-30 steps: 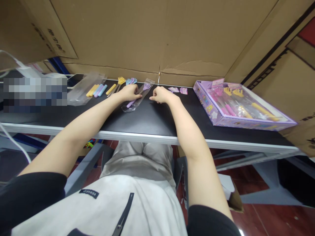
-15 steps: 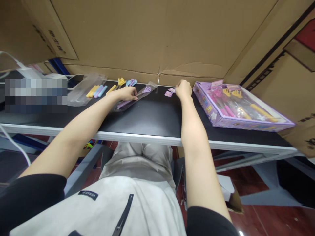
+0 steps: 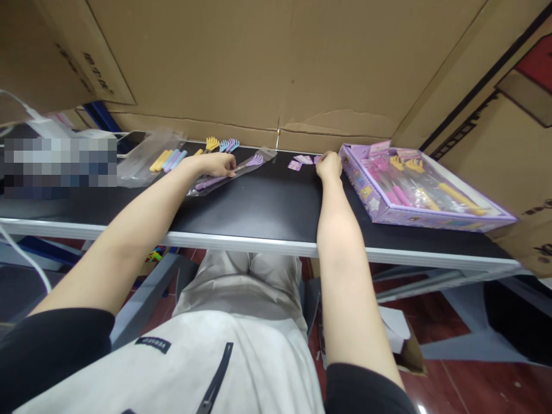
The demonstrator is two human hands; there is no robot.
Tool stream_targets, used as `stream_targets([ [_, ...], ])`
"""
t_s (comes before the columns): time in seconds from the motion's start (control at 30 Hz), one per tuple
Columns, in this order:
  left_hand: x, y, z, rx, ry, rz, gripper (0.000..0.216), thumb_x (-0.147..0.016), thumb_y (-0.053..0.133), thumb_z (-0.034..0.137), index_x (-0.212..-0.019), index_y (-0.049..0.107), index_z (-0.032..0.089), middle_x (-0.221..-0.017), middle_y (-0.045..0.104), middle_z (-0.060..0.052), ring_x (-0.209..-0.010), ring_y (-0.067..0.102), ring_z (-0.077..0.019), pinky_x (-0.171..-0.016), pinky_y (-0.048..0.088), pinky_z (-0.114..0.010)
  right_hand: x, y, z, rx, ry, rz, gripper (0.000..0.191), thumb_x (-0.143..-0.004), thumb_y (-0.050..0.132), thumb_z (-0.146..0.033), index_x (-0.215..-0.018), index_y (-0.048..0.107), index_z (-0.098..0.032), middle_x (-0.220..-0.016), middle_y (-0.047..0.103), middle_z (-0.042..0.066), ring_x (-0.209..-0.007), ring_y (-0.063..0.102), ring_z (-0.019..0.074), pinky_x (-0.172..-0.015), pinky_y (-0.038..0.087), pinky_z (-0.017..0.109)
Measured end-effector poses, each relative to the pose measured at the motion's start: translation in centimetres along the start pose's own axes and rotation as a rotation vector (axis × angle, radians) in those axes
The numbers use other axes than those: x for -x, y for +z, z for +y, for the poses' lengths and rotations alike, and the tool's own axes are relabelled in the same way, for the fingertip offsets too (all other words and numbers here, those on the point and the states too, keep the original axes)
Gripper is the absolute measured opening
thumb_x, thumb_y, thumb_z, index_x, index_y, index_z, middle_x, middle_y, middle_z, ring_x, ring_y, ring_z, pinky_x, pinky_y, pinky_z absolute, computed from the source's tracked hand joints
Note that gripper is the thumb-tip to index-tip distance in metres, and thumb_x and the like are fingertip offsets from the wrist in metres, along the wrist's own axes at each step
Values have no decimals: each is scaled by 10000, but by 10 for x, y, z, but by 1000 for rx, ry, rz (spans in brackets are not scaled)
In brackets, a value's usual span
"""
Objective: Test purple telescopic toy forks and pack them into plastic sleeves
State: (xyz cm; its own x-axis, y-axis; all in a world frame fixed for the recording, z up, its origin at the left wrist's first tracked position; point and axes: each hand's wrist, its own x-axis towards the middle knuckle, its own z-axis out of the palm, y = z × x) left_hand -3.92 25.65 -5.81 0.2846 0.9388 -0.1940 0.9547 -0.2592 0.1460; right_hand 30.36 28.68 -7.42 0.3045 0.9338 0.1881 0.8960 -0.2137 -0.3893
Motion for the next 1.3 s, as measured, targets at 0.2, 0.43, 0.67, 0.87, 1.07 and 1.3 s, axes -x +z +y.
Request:
stream_targets([
  [0.2, -9, 4, -12, -19, 74, 29, 436, -872, 715, 350, -1283, 783, 221, -1159, 826, -98, -1084, 763, -292, -859, 580, -303, 5, 5, -13, 6, -132, -154, 309, -1037, 649, -204, -1287, 798, -100, -1371, 771, 207, -1327, 720, 296, -1171, 531, 391],
  [0.43, -6, 1, -10, 18, 70, 9, 414, -870, 720, 346, -1262, 774, 225, -1119, 819, -96, -1060, 761, -291, -889, 571, -317, 3, 17, -24, 102, -188, -226, 279, -995, 761, -284, -1249, 826, -187, -1424, 756, 134, -1350, 698, 298, -1218, 497, 469],
  [0.67, 2, -3, -1, 19, 32, -21, 473, -883, 698, 326, -1336, 750, 201, -1227, 801, -128, -1154, 750, -333, -960, 572, -357, 0, 9, -21, 77, -179, -334, 306, -954, 819, -331, -1204, 832, -155, -1344, 796, 135, -1253, 739, 268, -1145, 531, 331],
  [0.87, 0, -1, -4, 12, 52, -10, 450, -890, 704, 347, -1318, 755, 221, -1221, 808, -114, -1126, 751, -310, -933, 572, -332, 6, -10, -19, 5, -85, -322, 147, -889, 787, -146, -1032, 819, -140, -1223, 817, 116, -1169, 748, 230, -1125, 536, 312],
  [1.07, 5, -5, 2, -38, 49, -33, 504, -916, 665, 341, -1390, 732, 183, -1265, 805, -140, -1150, 754, -329, -946, 585, -355, 6, -11, -9, -196, 38, -250, 248, -853, 640, 27, -702, 638, -169, -895, 778, 82, -963, 738, 202, -990, 575, 318],
  [1.3, 9, -9, 7, -71, 25, -89, 530, -989, 635, 335, -1494, 665, 179, -1423, 751, -136, -1269, 714, -298, -975, 540, -302, -4, 4, 0, -307, -46, -246, 253, -863, 782, -128, -660, 639, -182, -728, 633, 10, -882, 680, 205, -1093, 537, 401],
])
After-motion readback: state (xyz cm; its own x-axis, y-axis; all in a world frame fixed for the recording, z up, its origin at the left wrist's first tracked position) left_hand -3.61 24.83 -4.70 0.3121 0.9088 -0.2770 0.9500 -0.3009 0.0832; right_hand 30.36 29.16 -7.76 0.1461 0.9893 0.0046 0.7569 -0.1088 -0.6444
